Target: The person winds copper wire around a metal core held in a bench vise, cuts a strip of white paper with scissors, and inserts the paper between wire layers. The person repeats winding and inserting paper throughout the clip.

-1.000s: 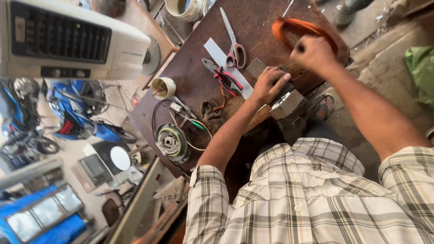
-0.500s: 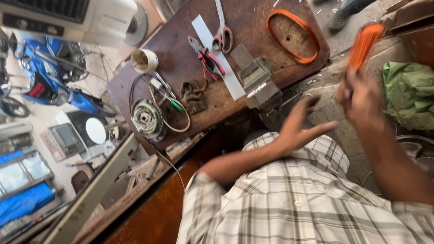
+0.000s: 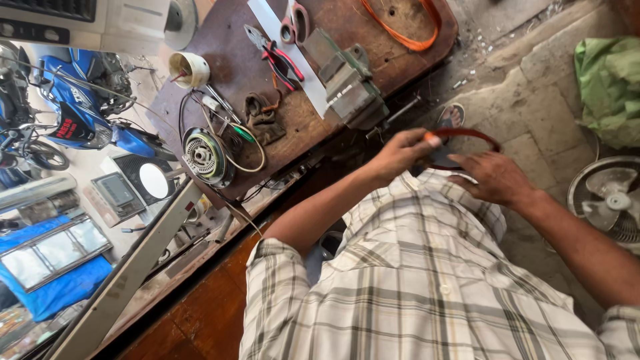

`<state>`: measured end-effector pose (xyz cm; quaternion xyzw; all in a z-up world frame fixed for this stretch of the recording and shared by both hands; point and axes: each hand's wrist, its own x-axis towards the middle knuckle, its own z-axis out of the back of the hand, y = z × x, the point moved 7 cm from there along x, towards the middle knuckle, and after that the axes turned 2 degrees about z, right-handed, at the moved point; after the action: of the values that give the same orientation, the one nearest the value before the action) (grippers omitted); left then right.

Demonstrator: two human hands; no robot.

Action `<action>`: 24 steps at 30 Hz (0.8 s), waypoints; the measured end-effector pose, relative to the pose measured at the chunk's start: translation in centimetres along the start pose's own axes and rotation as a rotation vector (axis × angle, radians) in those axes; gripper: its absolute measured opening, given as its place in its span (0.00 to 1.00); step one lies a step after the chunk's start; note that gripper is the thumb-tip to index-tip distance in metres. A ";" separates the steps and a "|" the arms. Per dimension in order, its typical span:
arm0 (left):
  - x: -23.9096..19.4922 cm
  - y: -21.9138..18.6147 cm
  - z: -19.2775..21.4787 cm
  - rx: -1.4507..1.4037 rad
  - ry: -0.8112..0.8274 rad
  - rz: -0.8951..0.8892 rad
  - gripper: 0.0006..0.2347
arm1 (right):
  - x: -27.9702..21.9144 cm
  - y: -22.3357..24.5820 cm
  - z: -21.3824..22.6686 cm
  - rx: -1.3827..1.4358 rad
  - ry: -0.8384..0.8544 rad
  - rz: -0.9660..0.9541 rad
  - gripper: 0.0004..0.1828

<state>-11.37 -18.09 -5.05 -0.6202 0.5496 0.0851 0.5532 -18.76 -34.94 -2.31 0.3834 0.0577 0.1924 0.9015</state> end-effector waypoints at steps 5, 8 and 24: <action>-1.0 1.0 1.8 0.520 -0.137 -0.251 0.10 | 6.9 7.2 1.4 0.071 -0.264 0.453 0.57; -2.3 2.2 4.1 0.298 -0.196 -0.102 0.10 | 10.4 7.7 -0.6 0.081 -0.123 0.246 0.69; -12.2 -20.3 14.4 1.570 -0.422 -1.156 0.08 | 13.7 7.2 -4.8 -0.184 -0.543 -0.017 0.35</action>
<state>6.96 -4.10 10.28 -0.2230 -0.0458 -0.4764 0.8492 -9.57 -21.83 0.11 0.3370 -0.2003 0.0794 0.9165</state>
